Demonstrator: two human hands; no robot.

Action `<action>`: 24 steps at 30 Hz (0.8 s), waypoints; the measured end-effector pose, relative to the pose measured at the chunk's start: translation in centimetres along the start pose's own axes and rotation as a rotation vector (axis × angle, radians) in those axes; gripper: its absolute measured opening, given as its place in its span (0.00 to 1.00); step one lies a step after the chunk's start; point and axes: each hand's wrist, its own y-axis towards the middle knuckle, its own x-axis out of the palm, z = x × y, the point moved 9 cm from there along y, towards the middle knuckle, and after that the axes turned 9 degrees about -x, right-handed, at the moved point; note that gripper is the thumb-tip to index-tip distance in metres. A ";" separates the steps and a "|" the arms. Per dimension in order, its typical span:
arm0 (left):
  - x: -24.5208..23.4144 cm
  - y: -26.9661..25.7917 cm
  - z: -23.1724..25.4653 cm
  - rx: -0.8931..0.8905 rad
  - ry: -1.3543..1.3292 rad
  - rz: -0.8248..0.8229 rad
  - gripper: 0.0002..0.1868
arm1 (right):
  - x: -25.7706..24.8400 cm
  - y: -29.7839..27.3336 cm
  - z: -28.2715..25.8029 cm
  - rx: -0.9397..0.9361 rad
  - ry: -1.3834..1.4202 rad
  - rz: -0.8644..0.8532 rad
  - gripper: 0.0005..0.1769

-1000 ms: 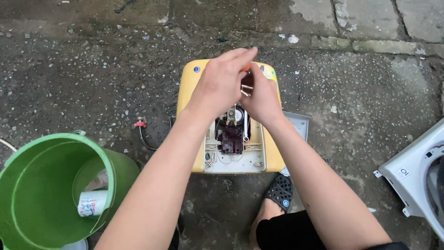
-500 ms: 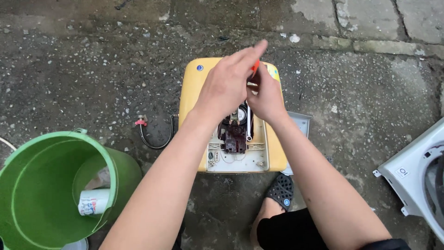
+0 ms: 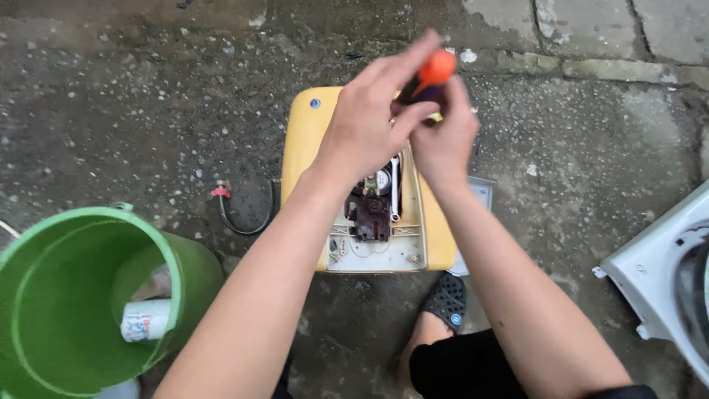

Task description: Disassembling and repairing an appliance component using a screwdriver to remove screws and plates.

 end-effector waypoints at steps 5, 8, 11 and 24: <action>0.1 -2.2 -9.9 -0.547 -0.044 -0.051 0.28 | -2.0 1.7 -2.2 0.140 0.411 0.053 0.22; 1.7 -6.4 -14.6 -0.789 0.335 -0.354 0.23 | -2.0 0.4 0.3 0.244 0.185 -0.121 0.23; 3.4 -9.0 -16.3 -0.805 0.502 -0.540 0.19 | -0.6 -2.9 5.7 0.352 -0.104 -0.384 0.26; 5.4 -10.0 -16.2 -0.838 0.589 -0.611 0.13 | 0.9 -13.6 10.8 0.516 -0.631 -0.435 0.26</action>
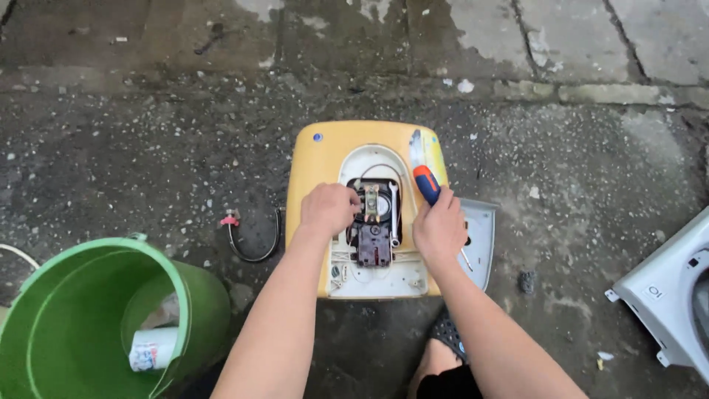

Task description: Disassembling and repairing an appliance component using a screwdriver to remove screws and plates.

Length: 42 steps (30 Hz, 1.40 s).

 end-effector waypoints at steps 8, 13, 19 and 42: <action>-1.9 -1.0 0.6 -0.021 0.019 -0.009 0.13 | 0.6 0.3 0.4 -0.005 0.020 0.108 0.21; -1.8 -1.7 0.3 0.003 -0.054 -0.049 0.16 | 0.8 0.0 0.6 0.022 -0.001 0.069 0.21; -0.8 -0.5 -0.2 -0.010 -0.086 -0.075 0.14 | 0.5 0.0 0.4 0.047 0.004 0.031 0.21; -0.5 1.2 -0.5 -0.143 -0.149 -0.045 0.14 | 0.8 0.1 0.7 0.022 0.027 0.044 0.20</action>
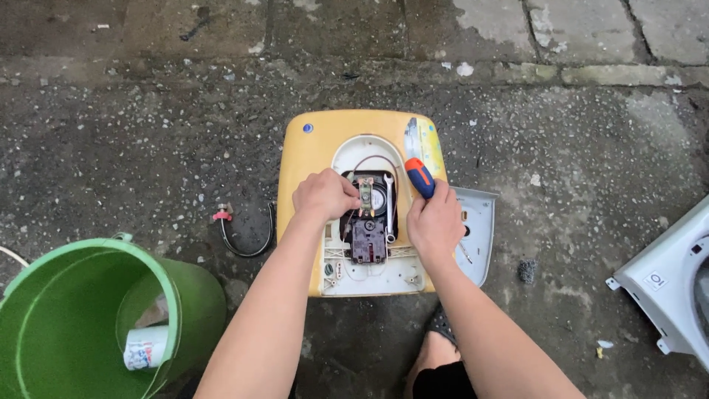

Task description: Disassembling and repairing an appliance component using a screwdriver to remove screws and plates.

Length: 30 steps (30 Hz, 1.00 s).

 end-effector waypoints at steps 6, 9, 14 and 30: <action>-0.1 0.4 0.0 -0.099 -0.057 -0.018 0.11 | -1.3 -0.2 -1.2 0.060 0.028 -0.133 0.37; 1.0 2.2 -0.2 -0.141 -0.064 0.034 0.09 | -3.1 0.3 -2.3 0.051 0.087 -0.223 0.42; -0.8 0.0 0.4 -0.138 -0.081 0.042 0.12 | -1.9 2.6 -1.5 -0.050 0.094 -0.418 0.51; -0.6 1.8 2.8 -0.002 0.035 0.195 0.14 | 0.7 4.3 -0.3 -0.088 0.055 -0.602 0.55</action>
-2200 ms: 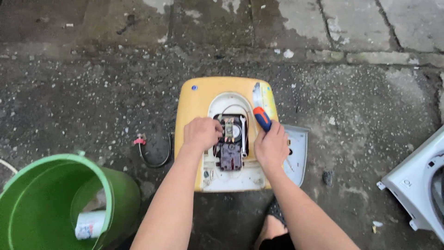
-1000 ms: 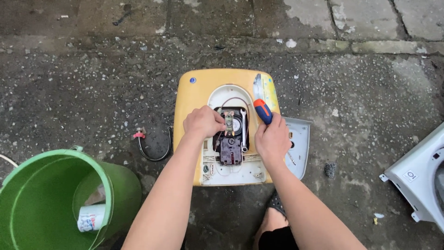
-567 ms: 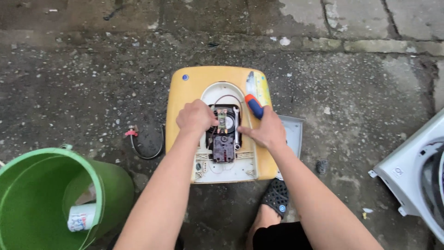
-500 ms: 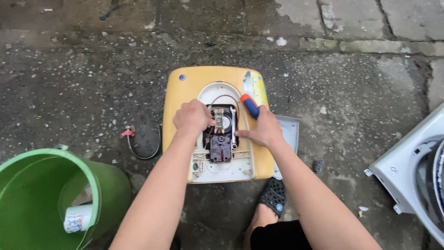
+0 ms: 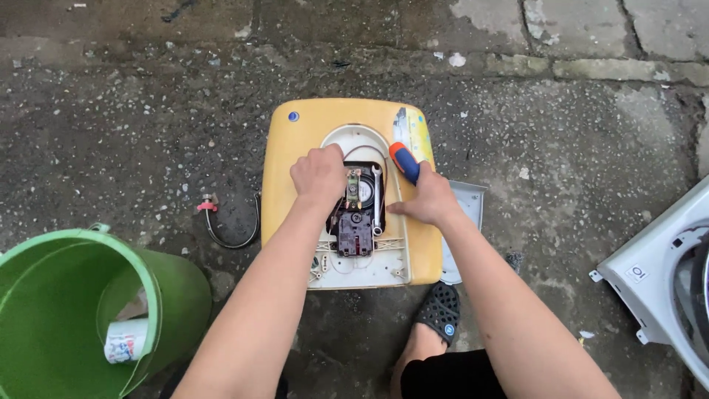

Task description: Disassembling and repairing an appliance component using a screwdriver to remove screws and plates.

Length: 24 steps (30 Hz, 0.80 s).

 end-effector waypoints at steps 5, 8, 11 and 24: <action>-1.1 -0.5 0.1 -0.059 -0.073 -0.079 0.18 | -0.9 -0.2 -1.7 0.008 -0.021 -0.071 0.42; -0.9 -0.3 -0.4 -0.063 -0.157 -0.169 0.19 | -1.3 -2.0 -5.6 0.005 0.025 -0.080 0.36; -1.8 0.3 -1.7 -0.083 -0.370 -0.240 0.16 | -1.5 -1.7 -8.4 -0.026 0.108 -0.010 0.36; -0.9 0.9 -5.3 0.041 -0.596 -0.229 0.11 | 3.3 0.8 -9.8 -0.150 -0.152 -0.043 0.22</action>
